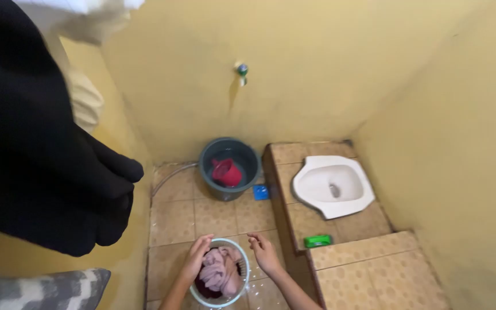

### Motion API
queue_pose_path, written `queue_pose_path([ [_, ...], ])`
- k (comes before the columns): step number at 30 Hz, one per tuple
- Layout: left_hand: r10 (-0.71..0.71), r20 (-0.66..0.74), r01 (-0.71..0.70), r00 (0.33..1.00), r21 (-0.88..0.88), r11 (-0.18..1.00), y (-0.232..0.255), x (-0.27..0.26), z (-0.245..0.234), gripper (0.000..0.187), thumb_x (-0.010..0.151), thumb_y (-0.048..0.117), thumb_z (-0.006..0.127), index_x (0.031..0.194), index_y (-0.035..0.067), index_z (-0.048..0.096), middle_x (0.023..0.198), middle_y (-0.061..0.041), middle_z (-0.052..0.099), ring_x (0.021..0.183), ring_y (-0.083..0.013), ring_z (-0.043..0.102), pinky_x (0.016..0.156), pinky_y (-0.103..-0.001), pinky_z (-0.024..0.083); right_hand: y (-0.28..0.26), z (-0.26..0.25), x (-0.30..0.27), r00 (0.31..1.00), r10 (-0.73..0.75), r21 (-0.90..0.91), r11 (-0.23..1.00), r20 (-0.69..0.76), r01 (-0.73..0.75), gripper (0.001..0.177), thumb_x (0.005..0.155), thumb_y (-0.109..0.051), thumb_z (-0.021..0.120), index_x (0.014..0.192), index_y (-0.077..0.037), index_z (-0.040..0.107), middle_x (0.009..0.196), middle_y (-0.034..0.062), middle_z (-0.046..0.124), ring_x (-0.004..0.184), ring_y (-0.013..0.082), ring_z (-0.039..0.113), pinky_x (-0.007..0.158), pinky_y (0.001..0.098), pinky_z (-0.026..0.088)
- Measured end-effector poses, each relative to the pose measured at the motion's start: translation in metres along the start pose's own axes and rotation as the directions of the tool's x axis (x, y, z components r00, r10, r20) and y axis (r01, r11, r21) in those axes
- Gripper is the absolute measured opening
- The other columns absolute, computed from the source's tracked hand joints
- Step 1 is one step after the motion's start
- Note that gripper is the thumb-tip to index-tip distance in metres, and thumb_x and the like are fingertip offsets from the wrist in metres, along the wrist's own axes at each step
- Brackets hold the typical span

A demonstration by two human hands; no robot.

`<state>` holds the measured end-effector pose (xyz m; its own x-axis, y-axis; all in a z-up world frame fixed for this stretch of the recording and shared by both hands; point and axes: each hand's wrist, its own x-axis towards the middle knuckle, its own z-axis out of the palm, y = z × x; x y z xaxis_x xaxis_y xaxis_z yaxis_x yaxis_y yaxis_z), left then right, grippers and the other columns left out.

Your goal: The person organizes cleaning supplies in a bathroom, transfers water between buckets using a pink scoop, retrieves a mop, and wets the mop head under running water. The person also briefly picks up a white packet from a nearby room before returning to the bathroom.

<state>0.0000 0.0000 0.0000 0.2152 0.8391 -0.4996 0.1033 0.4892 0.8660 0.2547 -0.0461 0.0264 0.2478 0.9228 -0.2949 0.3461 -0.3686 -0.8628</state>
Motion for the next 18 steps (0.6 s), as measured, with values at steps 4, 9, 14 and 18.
queue_pose_path([
  [4,0.205,-0.009,-0.197,0.979,0.240,0.951,-0.084,0.084,-0.026,0.039,0.097,0.037,0.054,0.121,0.015,0.075,0.124,-0.002,0.078,0.120,-0.0151,0.067,0.106,-0.029,0.046,0.102,0.070,0.079,0.995,0.009,-0.107,0.994,0.098,0.002,0.028,0.098,-0.031,0.054,0.118,-0.022,0.073,0.113,-0.0015,0.079,0.101,0.0134,0.072,0.091,0.0280,0.053],
  [9,0.084,0.009,-0.073,0.996,0.595,0.801,-0.218,0.171,-0.047,0.051,0.094,0.050,0.050,0.137,0.027,0.065,0.142,-0.003,0.065,0.137,-0.0257,0.052,0.117,-0.039,0.036,0.279,0.158,0.155,0.987,-0.071,-0.319,0.941,0.143,0.114,0.045,0.091,-0.033,0.061,0.132,-0.019,0.068,0.132,0.0130,0.068,0.126,0.0288,0.063,0.111,0.0377,0.044],
  [14,-0.122,-0.158,0.199,0.980,0.734,0.649,-0.333,0.208,-0.059,0.073,0.088,0.052,0.062,0.154,0.039,0.035,0.151,-0.006,0.053,0.141,-0.0348,0.048,0.118,-0.048,0.037,0.357,0.182,0.165,0.936,0.315,-0.569,0.803,0.154,-0.177,0.068,0.094,-0.062,0.042,0.156,-0.035,0.031,0.151,0.0230,0.036,0.142,0.0425,0.038,0.121,0.0524,0.024],
  [18,-0.364,-0.215,0.421,0.906,0.527,0.738,-0.408,0.233,-0.067,0.077,0.085,0.047,0.068,0.152,0.020,0.040,0.144,-0.014,0.062,0.131,-0.0317,0.063,0.111,-0.039,0.050,0.470,0.188,0.177,0.825,0.543,-0.397,0.799,0.155,-0.452,0.104,0.082,-0.045,0.062,0.164,-0.033,0.000,0.147,0.0377,0.036,0.137,0.0463,0.049,0.116,0.0429,0.040],
])
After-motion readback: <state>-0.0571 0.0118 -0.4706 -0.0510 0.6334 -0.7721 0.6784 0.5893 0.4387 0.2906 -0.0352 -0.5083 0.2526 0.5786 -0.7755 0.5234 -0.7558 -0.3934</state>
